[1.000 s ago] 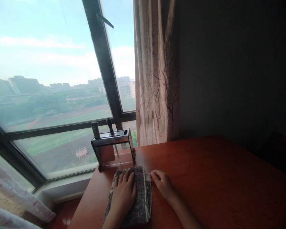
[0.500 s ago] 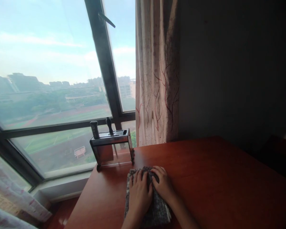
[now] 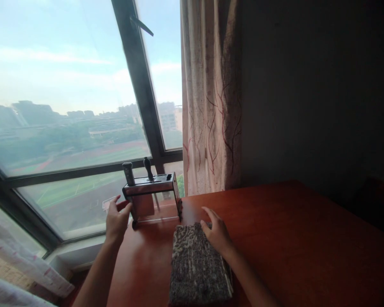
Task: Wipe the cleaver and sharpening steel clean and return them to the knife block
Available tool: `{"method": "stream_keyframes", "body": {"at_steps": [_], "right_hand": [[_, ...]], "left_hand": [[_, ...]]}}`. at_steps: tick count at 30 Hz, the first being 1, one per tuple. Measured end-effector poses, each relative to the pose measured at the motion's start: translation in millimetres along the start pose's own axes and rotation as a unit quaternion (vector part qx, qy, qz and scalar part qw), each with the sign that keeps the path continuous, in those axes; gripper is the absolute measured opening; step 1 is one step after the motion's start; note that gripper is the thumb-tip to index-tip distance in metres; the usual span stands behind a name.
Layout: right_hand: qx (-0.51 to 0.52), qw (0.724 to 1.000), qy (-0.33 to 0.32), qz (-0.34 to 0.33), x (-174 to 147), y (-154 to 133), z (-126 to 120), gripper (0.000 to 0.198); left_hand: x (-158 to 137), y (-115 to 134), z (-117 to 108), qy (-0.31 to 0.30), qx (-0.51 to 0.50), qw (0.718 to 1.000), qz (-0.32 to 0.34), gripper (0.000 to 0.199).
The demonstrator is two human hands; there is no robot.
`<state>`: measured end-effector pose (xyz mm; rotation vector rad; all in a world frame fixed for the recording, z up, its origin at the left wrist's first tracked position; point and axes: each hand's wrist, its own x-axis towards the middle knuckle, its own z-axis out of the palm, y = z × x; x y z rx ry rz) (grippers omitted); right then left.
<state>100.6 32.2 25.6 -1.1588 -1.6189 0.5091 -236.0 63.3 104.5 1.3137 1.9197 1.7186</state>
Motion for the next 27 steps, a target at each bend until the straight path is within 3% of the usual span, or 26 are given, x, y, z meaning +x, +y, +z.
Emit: {"method": "stream_keyframes", "body": {"at_steps": [3, 5, 10, 13, 16, 20, 27], "right_hand": [[0.032, 0.999, -0.034, -0.021, 26, -26, 10, 0.048], [0.043, 0.997, -0.057, -0.029, 45, -39, 21, 0.051], [0.089, 0.989, -0.115, -0.002, 83, -62, 50, 0.075], [0.114, 0.983, -0.142, 0.016, 93, -71, 57, 0.084], [0.113, 0.984, -0.140, 0.011, 95, -73, 54, 0.084], [0.105, 0.991, -0.087, -0.002, 92, -58, 43, 0.078], [0.054, 0.998, -0.003, -0.012, 84, -21, 0, 0.072]], "left_hand": [[11, -3, -1, 0.026, 0.056, 0.998, 0.030, 0.066], [16, -4, 1, 0.018, 0.027, 0.999, 0.018, 0.070], [11, 6, 10, -0.068, -0.079, 0.995, -0.002, 0.077], [1, 14, 15, -0.056, -0.076, 0.996, -0.005, 0.075], [-10, 20, 20, -0.052, -0.092, 0.994, -0.022, 0.077], [-22, 26, 29, -0.086, -0.106, 0.991, -0.014, 0.075], [-49, 38, 61, -0.178, -0.133, 0.975, 0.024, 0.069]]}}
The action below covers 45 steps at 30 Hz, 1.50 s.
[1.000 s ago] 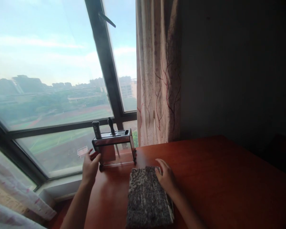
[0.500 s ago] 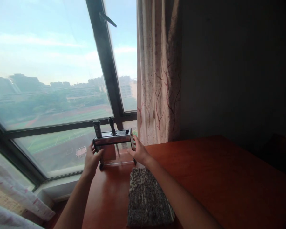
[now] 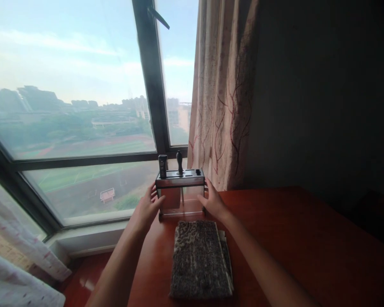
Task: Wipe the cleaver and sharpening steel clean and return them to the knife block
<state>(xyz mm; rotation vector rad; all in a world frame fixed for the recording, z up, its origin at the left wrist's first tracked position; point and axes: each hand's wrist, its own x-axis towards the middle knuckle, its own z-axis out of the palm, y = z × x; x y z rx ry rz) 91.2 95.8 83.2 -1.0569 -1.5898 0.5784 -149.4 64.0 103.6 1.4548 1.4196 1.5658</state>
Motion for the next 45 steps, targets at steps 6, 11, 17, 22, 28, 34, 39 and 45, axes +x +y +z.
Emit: {"method": "stream_keyframes", "body": {"at_steps": [6, 11, 17, 22, 28, 34, 39, 45], "right_hand": [[-0.049, 0.997, 0.054, -0.002, -13, 12, -32, 0.068], [-0.054, 0.997, 0.058, 0.000, -15, 19, -43, 0.066], [-0.088, 0.990, 0.105, 0.036, -58, 49, -33, 0.058], [-0.107, 0.992, 0.057, 0.046, -130, 65, -12, 0.054], [-0.164, 0.986, -0.021, 0.028, -146, 58, -9, 0.052], [-0.173, 0.985, -0.003, 0.020, -127, 72, -15, 0.053], [-0.098, 0.992, 0.067, 0.034, -90, 68, -25, 0.060], [-0.006, 0.998, 0.052, 0.028, -35, 40, -37, 0.065]], "left_hand": [[-10, -6, 45, -0.027, -0.036, 0.999, 0.031, 0.072], [-10, -11, 57, -0.033, -0.034, 0.998, 0.049, 0.071], [-39, -29, 48, 0.019, 0.108, 0.994, 0.005, 0.064], [-93, -62, 52, -0.015, 0.170, 0.985, 0.020, 0.053], [-123, -69, 65, -0.083, 0.283, 0.953, 0.070, 0.050], [-114, -64, 77, -0.051, 0.296, 0.951, 0.077, 0.053], [-81, -51, 69, 0.066, 0.175, 0.981, 0.056, 0.065], [-42, -27, 63, -0.007, 0.018, 1.000, -0.023, 0.076]]}}
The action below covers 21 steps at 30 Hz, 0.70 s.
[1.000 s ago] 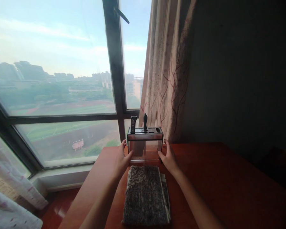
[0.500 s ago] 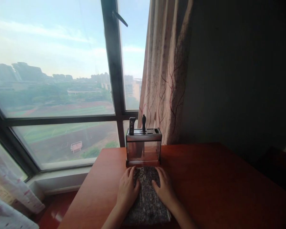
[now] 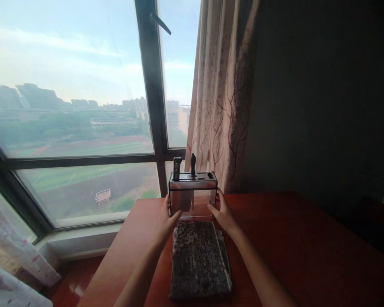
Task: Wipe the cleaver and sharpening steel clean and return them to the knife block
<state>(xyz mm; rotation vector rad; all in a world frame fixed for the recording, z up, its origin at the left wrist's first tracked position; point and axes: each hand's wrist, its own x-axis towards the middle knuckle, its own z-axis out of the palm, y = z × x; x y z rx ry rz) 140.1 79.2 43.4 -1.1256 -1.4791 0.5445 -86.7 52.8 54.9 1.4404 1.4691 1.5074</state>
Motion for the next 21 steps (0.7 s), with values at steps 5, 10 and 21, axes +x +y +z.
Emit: {"method": "stream_keyframes", "body": {"at_steps": [5, 10, 21], "right_hand": [[0.025, 0.999, -0.020, -0.009, 12, -5, 2, 0.067], [0.028, 1.000, -0.002, -0.010, 18, -1, 1, 0.069], [-0.152, 0.955, -0.142, 0.210, -23, 18, -32, 0.036]], "left_hand": [[4, 3, 4, -0.055, -0.043, 0.997, 0.020, 0.079], [8, 1, 11, -0.067, -0.066, 0.995, 0.023, 0.080], [-16, -23, -9, -0.057, 0.242, 0.968, -0.041, 0.056]]}}
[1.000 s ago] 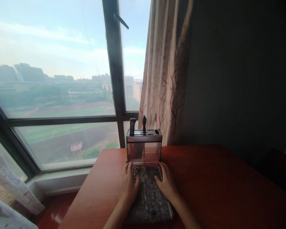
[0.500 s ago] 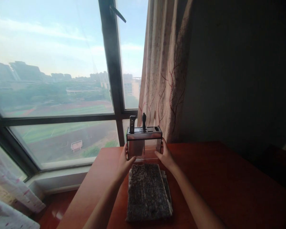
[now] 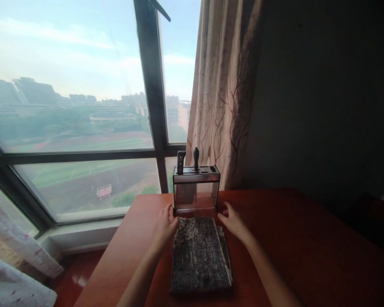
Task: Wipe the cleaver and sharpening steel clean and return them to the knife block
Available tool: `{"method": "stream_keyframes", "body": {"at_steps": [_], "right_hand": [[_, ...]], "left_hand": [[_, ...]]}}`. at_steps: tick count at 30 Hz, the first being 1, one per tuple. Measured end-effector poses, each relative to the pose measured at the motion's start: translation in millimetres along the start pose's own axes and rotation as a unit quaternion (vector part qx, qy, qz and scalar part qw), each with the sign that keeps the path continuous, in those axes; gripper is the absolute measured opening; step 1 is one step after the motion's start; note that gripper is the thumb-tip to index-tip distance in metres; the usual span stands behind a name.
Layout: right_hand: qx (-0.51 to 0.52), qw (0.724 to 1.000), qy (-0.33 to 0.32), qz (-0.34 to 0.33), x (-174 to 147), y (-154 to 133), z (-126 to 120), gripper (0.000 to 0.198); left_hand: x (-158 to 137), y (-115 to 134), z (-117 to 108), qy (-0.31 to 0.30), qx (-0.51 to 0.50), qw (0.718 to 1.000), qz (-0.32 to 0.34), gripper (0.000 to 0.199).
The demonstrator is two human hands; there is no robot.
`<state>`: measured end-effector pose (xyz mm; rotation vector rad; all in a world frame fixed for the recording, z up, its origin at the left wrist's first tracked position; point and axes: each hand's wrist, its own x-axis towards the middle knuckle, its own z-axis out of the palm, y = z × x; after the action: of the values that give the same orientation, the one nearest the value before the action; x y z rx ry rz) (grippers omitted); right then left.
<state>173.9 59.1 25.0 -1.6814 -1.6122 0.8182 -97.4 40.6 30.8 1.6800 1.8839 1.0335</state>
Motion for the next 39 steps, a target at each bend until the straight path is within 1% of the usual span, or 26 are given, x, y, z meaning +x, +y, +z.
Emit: {"method": "stream_keyframes", "body": {"at_steps": [2, 3, 5, 7, 9, 10, 12, 14, 16, 18, 21, 23, 25, 26, 28, 29, 31, 33, 34, 37, 39], "right_hand": [[-0.028, 0.998, -0.036, 0.032, -15, 15, -5, 0.029], [-0.040, 0.996, -0.058, 0.046, -22, 19, -6, 0.030], [-0.057, 0.992, -0.094, 0.059, -36, 22, -5, 0.036], [-0.068, 0.991, -0.106, 0.043, -45, 17, -1, 0.036], [-0.089, 0.992, -0.085, 0.004, -49, 5, 6, 0.037], [-0.104, 0.992, -0.067, -0.016, -49, -1, 10, 0.044], [-0.121, 0.991, -0.049, -0.034, -47, -9, 21, 0.061], [-0.104, 0.993, -0.035, -0.036, -43, -10, 34, 0.069], [-0.046, 0.998, -0.012, -0.043, -40, -4, 46, 0.069], [0.036, 0.998, 0.011, -0.045, -40, 5, 56, 0.068], [0.163, 0.985, 0.043, -0.026, -43, 14, 60, 0.070], [0.246, 0.967, 0.052, -0.024, -46, 11, 56, 0.075], [0.336, 0.941, 0.032, -0.022, -50, 3, 48, 0.082], [0.385, 0.923, 0.015, -0.013, -52, -2, 44, 0.086], [0.486, 0.873, -0.025, 0.019, -56, -13, 35, 0.088], [0.530, 0.846, -0.048, 0.032, -58, -17, 32, 0.084], [0.593, 0.798, -0.102, 0.049, -61, -21, 28, 0.066], [0.625, 0.759, -0.165, 0.072, -63, -21, 28, 0.049], [0.635, 0.743, -0.192, 0.091, -63, -20, 29, 0.046], [0.644, 0.703, -0.261, 0.155, -65, -15, 34, 0.055], [0.640, 0.690, -0.289, 0.174, -66, -12, 38, 0.059]], "left_hand": [[-11, -9, -5, -0.066, 0.083, 0.994, -0.024, 0.044], [-16, -12, -7, -0.091, 0.099, 0.990, -0.034, 0.040], [-24, -16, -7, -0.118, 0.109, 0.986, -0.034, 0.044], [-29, -16, -5, -0.125, 0.089, 0.988, -0.003, 0.047], [-31, -15, -4, -0.133, 0.038, 0.990, 0.028, 0.042], [-31, -14, -3, -0.141, 0.000, 0.989, 0.036, 0.039], [-32, -13, -4, -0.159, -0.089, 0.983, 0.032, 0.034], [-34, -11, -6, -0.170, -0.184, 0.968, 0.016, 0.031], [-35, -10, -7, -0.161, -0.262, 0.951, -0.008, 0.032], [-37, -8, -4, -0.144, -0.321, 0.935, -0.040, 0.037], [-37, -5, 8, -0.117, -0.397, 0.906, -0.084, 0.051], [-36, -3, 15, -0.101, -0.441, 0.886, -0.103, 0.058], [-37, -1, 17, -0.104, -0.488, 0.858, -0.124, 0.055], [-39, 1, 16, -0.110, -0.511, 0.842, -0.134, 0.052], [-43, 7, 10, -0.123, -0.553, 0.810, -0.151, 0.047], [-45, 10, 6, -0.127, -0.568, 0.798, -0.156, 0.046], [-50, 15, -1, -0.129, -0.588, 0.780, -0.169, 0.046], [-54, 20, -6, -0.125, -0.603, 0.766, -0.186, 0.049], [-55, 21, -7, -0.122, -0.610, 0.759, -0.193, 0.051], [-57, 23, -5, -0.127, -0.623, 0.743, -0.207, 0.053], [-58, 24, -2, -0.136, -0.623, 0.742, -0.205, 0.055]]}}
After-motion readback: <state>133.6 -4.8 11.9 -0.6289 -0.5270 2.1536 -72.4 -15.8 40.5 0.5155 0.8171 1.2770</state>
